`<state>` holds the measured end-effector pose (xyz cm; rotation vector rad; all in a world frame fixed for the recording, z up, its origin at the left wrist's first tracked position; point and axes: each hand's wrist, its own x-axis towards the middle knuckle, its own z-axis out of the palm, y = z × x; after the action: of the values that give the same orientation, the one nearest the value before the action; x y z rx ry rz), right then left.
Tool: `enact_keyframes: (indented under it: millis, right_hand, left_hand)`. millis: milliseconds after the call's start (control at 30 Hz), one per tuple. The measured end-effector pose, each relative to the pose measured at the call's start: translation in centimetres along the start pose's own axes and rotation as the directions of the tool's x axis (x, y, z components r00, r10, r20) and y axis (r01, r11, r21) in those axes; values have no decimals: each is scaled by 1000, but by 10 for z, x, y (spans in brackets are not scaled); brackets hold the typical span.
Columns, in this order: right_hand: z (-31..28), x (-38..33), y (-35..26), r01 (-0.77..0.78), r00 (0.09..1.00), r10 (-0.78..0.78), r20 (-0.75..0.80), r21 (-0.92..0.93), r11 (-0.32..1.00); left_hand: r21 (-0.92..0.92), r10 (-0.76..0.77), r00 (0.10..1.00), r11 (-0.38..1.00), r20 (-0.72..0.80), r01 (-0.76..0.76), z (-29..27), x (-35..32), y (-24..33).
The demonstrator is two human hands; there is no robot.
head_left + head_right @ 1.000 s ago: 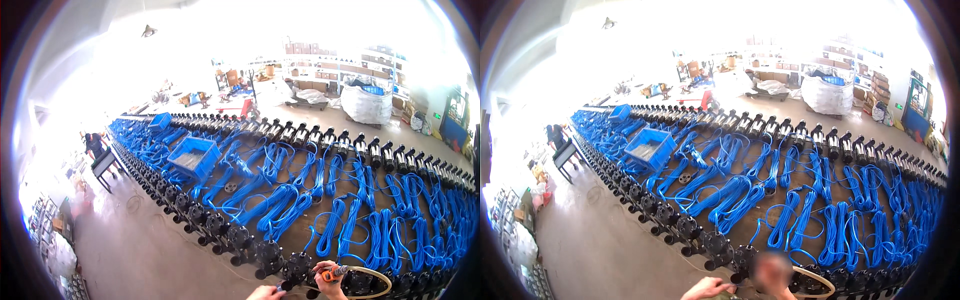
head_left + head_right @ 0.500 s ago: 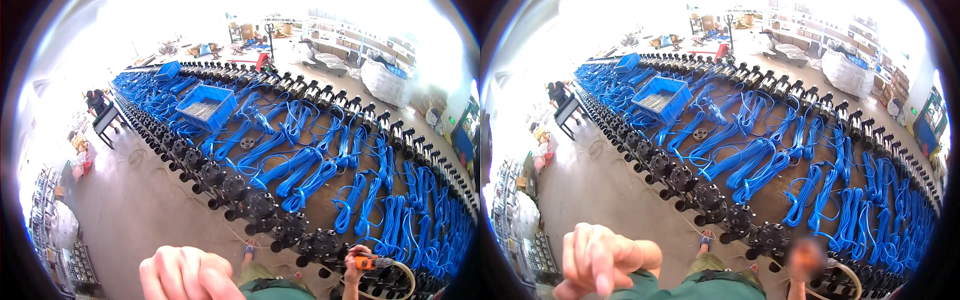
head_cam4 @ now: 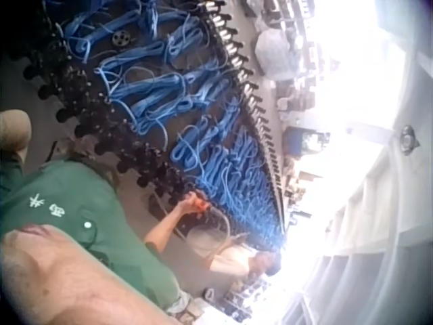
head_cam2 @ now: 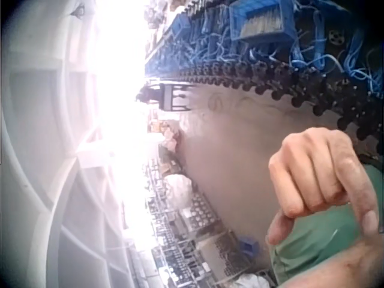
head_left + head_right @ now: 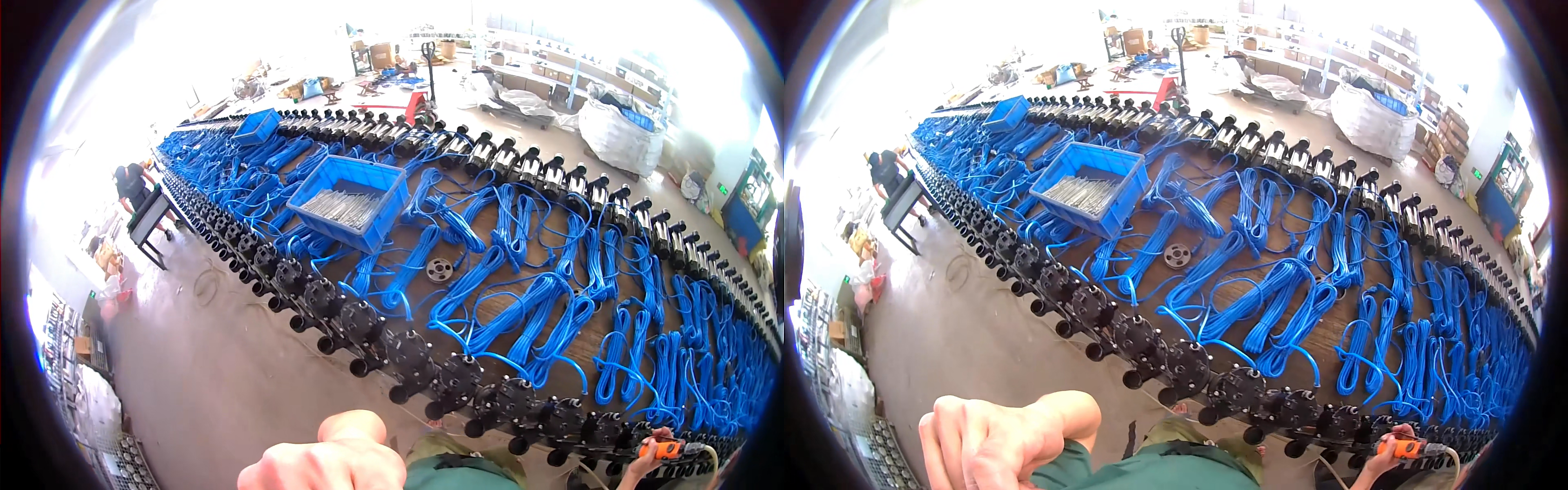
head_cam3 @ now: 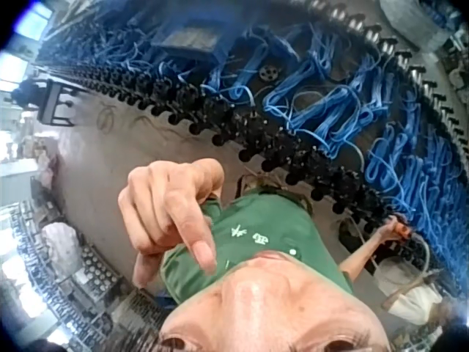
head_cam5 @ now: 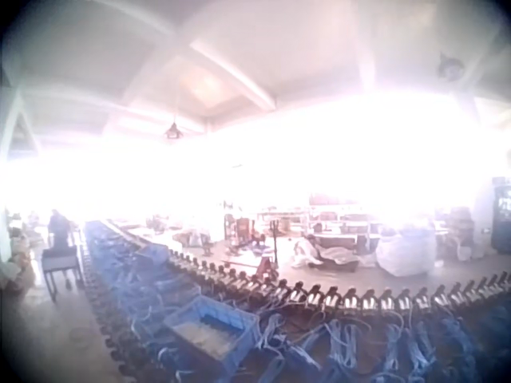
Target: The person assembles a series of industrial pumps or motors on a production line, using a pneumatic screwdriver to secure components and managing blue electrical cables for each unit.
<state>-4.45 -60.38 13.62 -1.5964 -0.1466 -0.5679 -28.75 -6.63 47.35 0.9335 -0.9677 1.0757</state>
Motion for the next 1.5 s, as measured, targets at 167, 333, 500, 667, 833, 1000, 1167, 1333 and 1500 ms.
enact_keyframes:
  millis: [167, 333, 500, 667, 833, 1000, 1167, 1333, 1500]
  right_hand:
    - [21, -2, -4, 12, 996, -12, -84, 0, 1000]
    - [45, -1, 3, 43, 995, -44, -87, -8, 999]
    - [20, -2, 3, 56, 993, -64, -98, -81, 995]
    - [30, -10, -9, 66, 988, -70, -139, -36, 997]
    - [46, -12, -16, 72, 987, -63, -147, 59, 996]
    - [52, -18, -27, 59, 990, -48, -131, 76, 995]
    - [38, -19, -32, -13, 1000, 16, -20, 116, 993]
    - [27, -16, -37, -103, 982, 70, 177, 187, 977]
    - [17, 3, -50, -20, 934, -37, 354, 157, 987]
  left_hand:
    - [34, -43, 997, 999, 70, 40, -30, 10, 37]
    - [17, 59, 991, 998, 122, -61, -67, -8, 49]
    - [70, -68, 897, 992, -437, 110, -99, -28, 36]
    - [482, 74, 821, 838, -566, 256, -78, -62, 72]
    - [432, -63, 937, 875, -344, 218, -96, -68, 61]
    - [463, -158, 892, 809, -423, 363, -106, -69, 0]
    - [451, -144, 884, 817, -445, 360, -75, -77, -31]
    - [397, -199, 886, 837, -419, 376, -9, -98, -76]
    - [293, -287, 911, 881, -297, 373, 94, -113, -124]
